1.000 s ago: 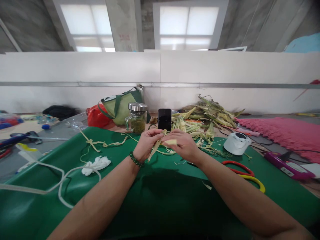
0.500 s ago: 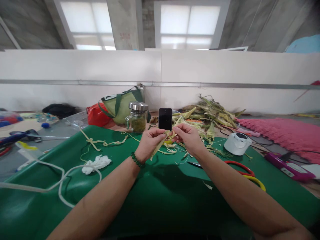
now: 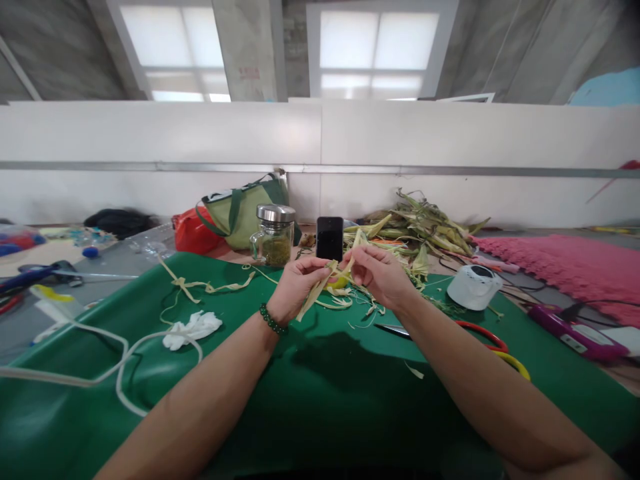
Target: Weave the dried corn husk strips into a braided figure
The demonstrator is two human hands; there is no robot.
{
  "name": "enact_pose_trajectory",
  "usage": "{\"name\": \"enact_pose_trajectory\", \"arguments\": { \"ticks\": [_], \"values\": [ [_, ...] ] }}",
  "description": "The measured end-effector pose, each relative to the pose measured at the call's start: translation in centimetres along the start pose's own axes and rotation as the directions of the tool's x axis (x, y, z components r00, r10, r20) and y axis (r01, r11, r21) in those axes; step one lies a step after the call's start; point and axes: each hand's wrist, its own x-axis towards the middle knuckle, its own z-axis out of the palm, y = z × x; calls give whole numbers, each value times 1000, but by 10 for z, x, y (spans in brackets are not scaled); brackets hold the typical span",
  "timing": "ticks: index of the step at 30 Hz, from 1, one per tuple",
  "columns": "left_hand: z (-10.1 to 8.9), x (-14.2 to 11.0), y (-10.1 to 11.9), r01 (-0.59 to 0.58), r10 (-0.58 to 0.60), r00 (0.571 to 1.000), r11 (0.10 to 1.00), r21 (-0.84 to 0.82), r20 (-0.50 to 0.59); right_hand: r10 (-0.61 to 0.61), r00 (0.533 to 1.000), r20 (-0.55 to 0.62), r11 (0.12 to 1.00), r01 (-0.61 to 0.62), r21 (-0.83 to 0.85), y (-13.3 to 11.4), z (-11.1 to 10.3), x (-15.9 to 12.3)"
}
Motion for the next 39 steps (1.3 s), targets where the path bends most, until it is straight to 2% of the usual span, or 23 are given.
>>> {"name": "enact_pose_trajectory", "arguments": {
  "ticks": [3, 5, 9, 11, 13, 16, 19, 22, 25, 30, 39],
  "values": [
    [0, 0, 0, -5, 5, 1000, 1000, 2, -5, 11, 999, -31, 996, -14, -86, 0, -2, 1],
    [0, 0, 0, -2, 2, 1000, 1000, -8, -9, -19, 999, -49, 976, 8, -218, 1, -4, 2],
    [-3, 2, -1, -10, 10, 1000, 1000, -8, -16, -176, 984, 10, 838, 155, -522, 2, -7, 2],
    [-4, 2, -1, -20, 20, 1000, 1000, 13, -14, -237, 971, 21, 790, 205, -578, 2, -6, 1],
    [-3, 1, 0, -35, 35, 999, 999, 37, -18, -216, 976, 12, 814, 186, -550, 1, -4, 0],
    [0, 0, 1, -70, 71, 997, 995, 75, -19, -106, 994, -23, 911, 88, -404, -2, -3, -1],
    [1, -1, 0, -58, 59, 998, 997, 51, -12, -13, 1000, 5, 941, 14, -339, -4, -4, -1],
    [0, 1, -1, -19, 18, 999, 999, -31, -38, 35, 998, 51, 938, -15, -346, -4, -8, 0],
    [-2, 3, -1, -14, 11, 999, 998, -68, -46, 53, 998, 30, 919, -37, -392, -3, -10, 2],
    [-2, 3, 0, -14, 11, 999, 997, -72, -54, 48, 998, 39, 842, -20, -538, -6, -12, 2],
    [-1, 1, 0, -31, 29, 999, 999, -42, -40, 61, 998, 34, 801, -28, -598, -14, -9, 0]
  ]
}}
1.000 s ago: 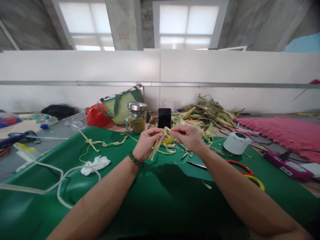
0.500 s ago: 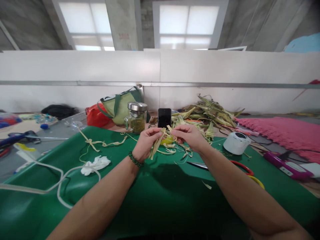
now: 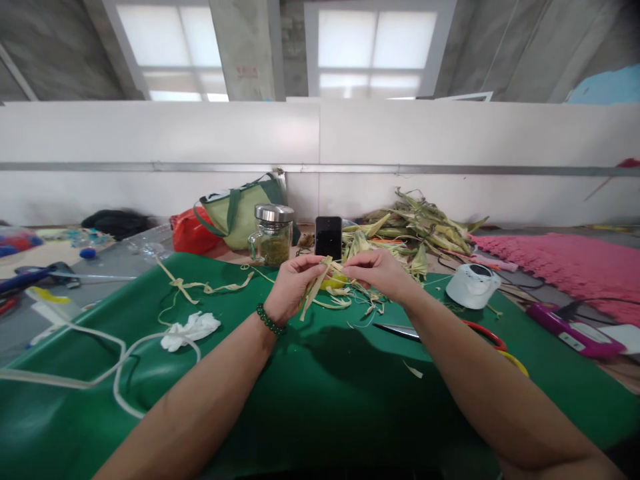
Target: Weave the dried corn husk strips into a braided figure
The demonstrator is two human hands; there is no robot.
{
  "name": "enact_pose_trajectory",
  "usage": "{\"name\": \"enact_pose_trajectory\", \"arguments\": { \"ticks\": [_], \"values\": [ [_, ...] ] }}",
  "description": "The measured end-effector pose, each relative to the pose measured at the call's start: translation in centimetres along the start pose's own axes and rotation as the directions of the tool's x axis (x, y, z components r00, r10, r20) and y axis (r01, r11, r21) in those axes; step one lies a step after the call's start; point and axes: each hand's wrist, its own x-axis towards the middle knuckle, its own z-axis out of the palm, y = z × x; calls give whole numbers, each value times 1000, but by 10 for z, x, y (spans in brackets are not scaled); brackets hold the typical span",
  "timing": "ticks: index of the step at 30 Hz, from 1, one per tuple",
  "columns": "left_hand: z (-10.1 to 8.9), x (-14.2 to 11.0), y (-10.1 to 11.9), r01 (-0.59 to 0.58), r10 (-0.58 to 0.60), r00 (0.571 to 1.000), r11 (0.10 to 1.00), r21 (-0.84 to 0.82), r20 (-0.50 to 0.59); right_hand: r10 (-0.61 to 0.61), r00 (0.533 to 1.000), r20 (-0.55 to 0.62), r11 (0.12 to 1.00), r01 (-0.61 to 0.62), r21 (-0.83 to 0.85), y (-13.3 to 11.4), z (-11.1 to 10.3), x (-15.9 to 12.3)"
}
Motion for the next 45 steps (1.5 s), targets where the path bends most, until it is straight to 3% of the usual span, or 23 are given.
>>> {"name": "enact_pose_trajectory", "arguments": {
  "ticks": [11, 16, 21, 24, 26, 33, 35, 37, 39, 45],
  "values": [
    [-2, 0, -1, -7, 5, 999, 1000, 25, 50, -27, 998, 50, 1000, 28, -11, 3, -1, -1],
    [-3, 0, 0, 13, -15, 999, 999, 30, 36, -65, 998, 13, 996, 66, -67, 2, -4, 1],
    [-3, 2, 1, 73, -73, 997, 997, 32, -7, -235, 969, -80, 972, 231, -53, 1, -5, -2],
    [-4, 4, 0, 58, -57, 998, 997, 42, -19, -323, 946, 21, 946, 322, 15, -3, -2, -10],
    [-5, 5, -2, 25, -24, 1000, 997, 68, -17, -299, 947, 121, 954, 292, 70, -5, -2, -14],
    [-4, 4, -1, -1, 4, 1000, 992, 126, -23, -258, 929, 265, 929, 164, 330, -2, -14, -10],
    [-4, 2, 1, 14, -13, 1000, 988, 152, -6, -268, 947, 179, 949, 227, 219, -2, -15, -7],
    [-4, 1, 1, 24, -29, 999, 984, 177, 26, -305, 950, 73, 951, 307, -20, 0, -11, -5],
    [-5, 1, 1, 6, -18, 998, 981, 195, 60, -323, 944, 63, 922, 328, -205, 5, -3, -3],
    [-4, 1, -2, -82, 50, 990, 964, 252, 130, -254, 965, 61, 920, 260, -291, 20, 13, 2]
  ]
}}
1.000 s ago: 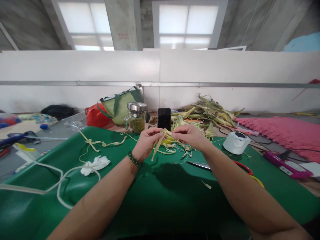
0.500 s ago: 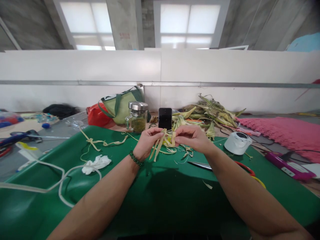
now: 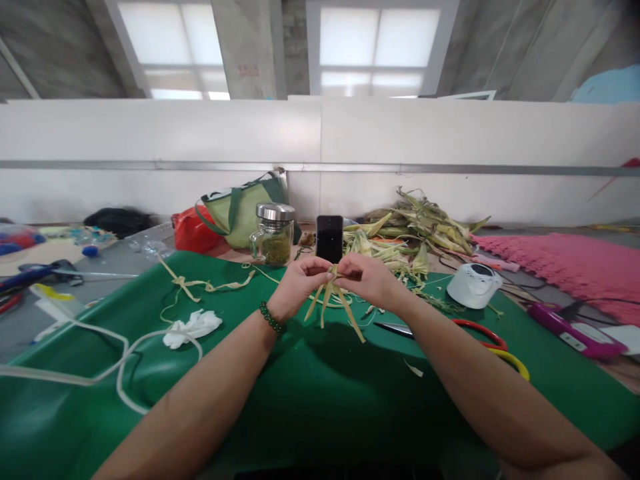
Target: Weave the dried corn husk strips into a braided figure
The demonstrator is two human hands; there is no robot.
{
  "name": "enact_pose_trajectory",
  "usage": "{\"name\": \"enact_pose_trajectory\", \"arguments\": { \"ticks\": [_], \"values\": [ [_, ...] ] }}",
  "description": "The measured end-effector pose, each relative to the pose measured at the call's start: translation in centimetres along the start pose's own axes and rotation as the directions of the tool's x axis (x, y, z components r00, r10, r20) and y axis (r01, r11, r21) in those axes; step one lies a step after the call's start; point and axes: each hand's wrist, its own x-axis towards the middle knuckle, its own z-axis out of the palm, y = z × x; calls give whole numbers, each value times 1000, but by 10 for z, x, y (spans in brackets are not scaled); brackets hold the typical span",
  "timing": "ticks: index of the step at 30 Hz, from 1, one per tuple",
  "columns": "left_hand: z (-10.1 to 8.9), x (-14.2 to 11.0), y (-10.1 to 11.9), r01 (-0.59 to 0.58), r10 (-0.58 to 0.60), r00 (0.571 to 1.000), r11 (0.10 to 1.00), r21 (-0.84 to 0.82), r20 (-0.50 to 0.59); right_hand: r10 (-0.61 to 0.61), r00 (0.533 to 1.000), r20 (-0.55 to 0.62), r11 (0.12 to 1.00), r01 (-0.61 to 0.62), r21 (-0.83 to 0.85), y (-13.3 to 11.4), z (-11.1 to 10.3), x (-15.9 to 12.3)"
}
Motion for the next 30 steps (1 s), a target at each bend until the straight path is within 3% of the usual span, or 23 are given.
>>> {"name": "enact_pose_trajectory", "arguments": {
  "ticks": [5, 11, 16, 22, 26, 30],
  "values": [
    [1, -2, 3, -12, 11, 999, 999, 39, 36, -18, 1000, -8, 999, 17, -34, 0, -1, 0],
    [1, -2, 4, 59, -59, 998, 998, 6, 8, -59, 998, 26, 989, 62, -138, -3, -6, -2],
    [0, -1, 5, 93, -93, 996, 995, 35, -1, -159, 983, 97, 933, 181, -311, -9, -9, -3],
    [-5, 2, 4, 123, -123, 992, 988, 93, -9, -310, 949, 51, 848, 300, -438, -5, -6, 1],
    [-2, 1, 5, 129, -136, 990, 980, 151, 41, -278, 960, -19, 905, 256, -339, -4, -3, 1],
    [1, -1, 7, 102, -110, 993, 978, 181, 36, -78, 988, -134, 986, 57, -155, -2, 0, 4]
  ]
}}
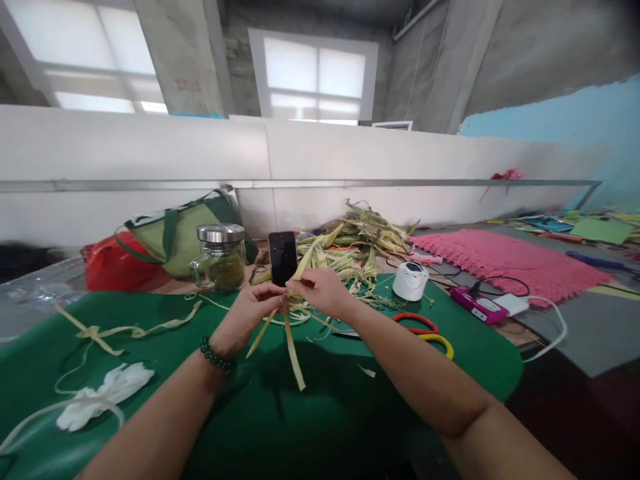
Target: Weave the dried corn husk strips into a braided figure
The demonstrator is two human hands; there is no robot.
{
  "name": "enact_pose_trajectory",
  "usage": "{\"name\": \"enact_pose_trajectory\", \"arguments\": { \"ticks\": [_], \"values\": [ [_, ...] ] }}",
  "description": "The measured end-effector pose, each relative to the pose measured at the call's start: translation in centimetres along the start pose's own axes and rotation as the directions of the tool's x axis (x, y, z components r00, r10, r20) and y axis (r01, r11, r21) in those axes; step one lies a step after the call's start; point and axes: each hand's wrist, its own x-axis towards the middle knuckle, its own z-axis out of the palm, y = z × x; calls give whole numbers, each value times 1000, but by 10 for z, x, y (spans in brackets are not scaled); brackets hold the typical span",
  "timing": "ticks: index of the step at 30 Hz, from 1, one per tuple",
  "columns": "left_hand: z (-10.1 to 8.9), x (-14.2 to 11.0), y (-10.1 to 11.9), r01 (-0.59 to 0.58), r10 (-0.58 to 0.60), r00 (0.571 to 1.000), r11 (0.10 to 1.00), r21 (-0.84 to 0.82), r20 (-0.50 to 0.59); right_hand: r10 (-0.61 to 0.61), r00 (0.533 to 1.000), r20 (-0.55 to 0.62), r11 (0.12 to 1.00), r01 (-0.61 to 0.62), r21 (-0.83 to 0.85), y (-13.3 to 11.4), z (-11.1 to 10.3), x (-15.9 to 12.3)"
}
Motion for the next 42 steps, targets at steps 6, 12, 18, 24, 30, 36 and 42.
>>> {"name": "enact_pose_trajectory", "arguments": {
  "ticks": [6, 12, 18, 24, 30, 36, 42],
  "values": [
    [-2, 2, -2, 45, -45, 999, 998, -45, -2, 239, 969, 60, 856, -239, 459, 1, 8, 3],
    [0, -1, 6, -34, 34, 999, 999, 25, -19, 234, 970, 62, 838, -234, 493, 2, 13, 3],
    [2, -1, 4, 9, -9, 1000, 1000, -1, -8, 304, 942, 140, 777, -330, 536, 7, 14, 4],
    [-2, 0, -1, 69, -72, 996, 996, 62, 51, 364, 894, 260, 658, -444, 608, 7, 11, 7],
    [-2, 2, -2, 21, -21, 1000, 998, 66, 13, 301, 878, 371, 788, -448, 422, 7, 3, 6],
    [-4, 5, -8, -16, 16, 1000, 998, 61, -7, 196, 880, 433, 781, -407, 473, 8, 2, 1],
    [-4, 3, -4, 64, -64, 998, 996, -60, -7, 176, 919, 354, 858, -319, 402, 9, -5, 1]
  ]
}}
